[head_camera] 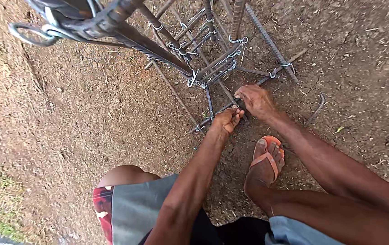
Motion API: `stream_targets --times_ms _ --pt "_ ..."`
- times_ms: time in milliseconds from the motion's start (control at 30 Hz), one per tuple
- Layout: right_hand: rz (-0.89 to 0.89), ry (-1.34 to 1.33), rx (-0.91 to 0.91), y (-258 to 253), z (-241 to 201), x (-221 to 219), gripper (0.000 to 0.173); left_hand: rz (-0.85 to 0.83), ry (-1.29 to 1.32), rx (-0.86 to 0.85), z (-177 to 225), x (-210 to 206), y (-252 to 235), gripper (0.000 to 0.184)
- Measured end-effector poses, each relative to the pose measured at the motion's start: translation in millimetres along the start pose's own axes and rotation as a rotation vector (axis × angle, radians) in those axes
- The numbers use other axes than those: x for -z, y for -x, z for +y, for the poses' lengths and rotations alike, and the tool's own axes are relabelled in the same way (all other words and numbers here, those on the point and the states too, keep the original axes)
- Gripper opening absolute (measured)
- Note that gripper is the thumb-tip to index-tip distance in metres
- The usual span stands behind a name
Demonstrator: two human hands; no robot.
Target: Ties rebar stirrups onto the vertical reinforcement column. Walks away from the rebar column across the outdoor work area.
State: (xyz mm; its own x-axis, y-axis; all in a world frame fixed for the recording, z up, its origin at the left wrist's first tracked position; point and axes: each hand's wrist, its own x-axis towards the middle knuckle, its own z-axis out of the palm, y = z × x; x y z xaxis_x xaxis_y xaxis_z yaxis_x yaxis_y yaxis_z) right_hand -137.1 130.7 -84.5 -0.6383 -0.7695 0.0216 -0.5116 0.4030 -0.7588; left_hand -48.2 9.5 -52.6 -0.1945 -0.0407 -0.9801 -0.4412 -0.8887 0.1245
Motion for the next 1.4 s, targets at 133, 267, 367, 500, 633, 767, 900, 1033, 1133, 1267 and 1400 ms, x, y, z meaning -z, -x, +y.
stream_targets --times_ms 133,267,367,500,633,767,900,1033,1133,1267,1400 --pt "-0.019 0.135 0.157 2 -8 -3 0.020 0.042 -0.015 0.061 12 -8 -1 0.007" --pt "-0.011 -0.020 -0.101 5 -22 4 0.024 -0.086 -0.427 -0.075 19 6 -5 0.023" --pt "0.053 -0.087 -0.358 18 -36 22 0.025 -0.143 -0.911 -0.224 43 10 10 0.030" --pt "-0.094 -0.015 -0.558 49 -53 12 0.029 -0.068 -1.216 -0.447 70 4 25 0.053" --pt "-0.218 0.068 -0.641 40 -61 -16 0.045 -0.032 -1.505 -0.482 76 -27 19 0.079" --pt "-0.213 0.095 -0.707 24 -65 -23 0.045 -0.059 -1.774 -0.405 79 -44 11 0.052" --pt "-0.063 0.026 -0.679 28 -60 -33 0.041 -0.163 -1.613 -0.365 83 -35 3 0.029" --pt "-0.069 -0.017 -0.673 15 -47 -28 0.041 -0.214 -1.431 -0.481 67 -5 -2 0.030" --pt "-0.088 -0.093 -0.698 7 -35 -22 0.040 -0.185 -1.435 -0.627 44 16 -7 0.034" --pt "-0.209 -0.297 -0.809 -11 -20 -15 0.035 -0.104 -1.364 -0.783 8 29 -12 0.034" --pt "-0.287 -0.410 -0.757 -13 -2 15 0.036 -0.111 -1.381 -0.786 11 27 -14 0.037"
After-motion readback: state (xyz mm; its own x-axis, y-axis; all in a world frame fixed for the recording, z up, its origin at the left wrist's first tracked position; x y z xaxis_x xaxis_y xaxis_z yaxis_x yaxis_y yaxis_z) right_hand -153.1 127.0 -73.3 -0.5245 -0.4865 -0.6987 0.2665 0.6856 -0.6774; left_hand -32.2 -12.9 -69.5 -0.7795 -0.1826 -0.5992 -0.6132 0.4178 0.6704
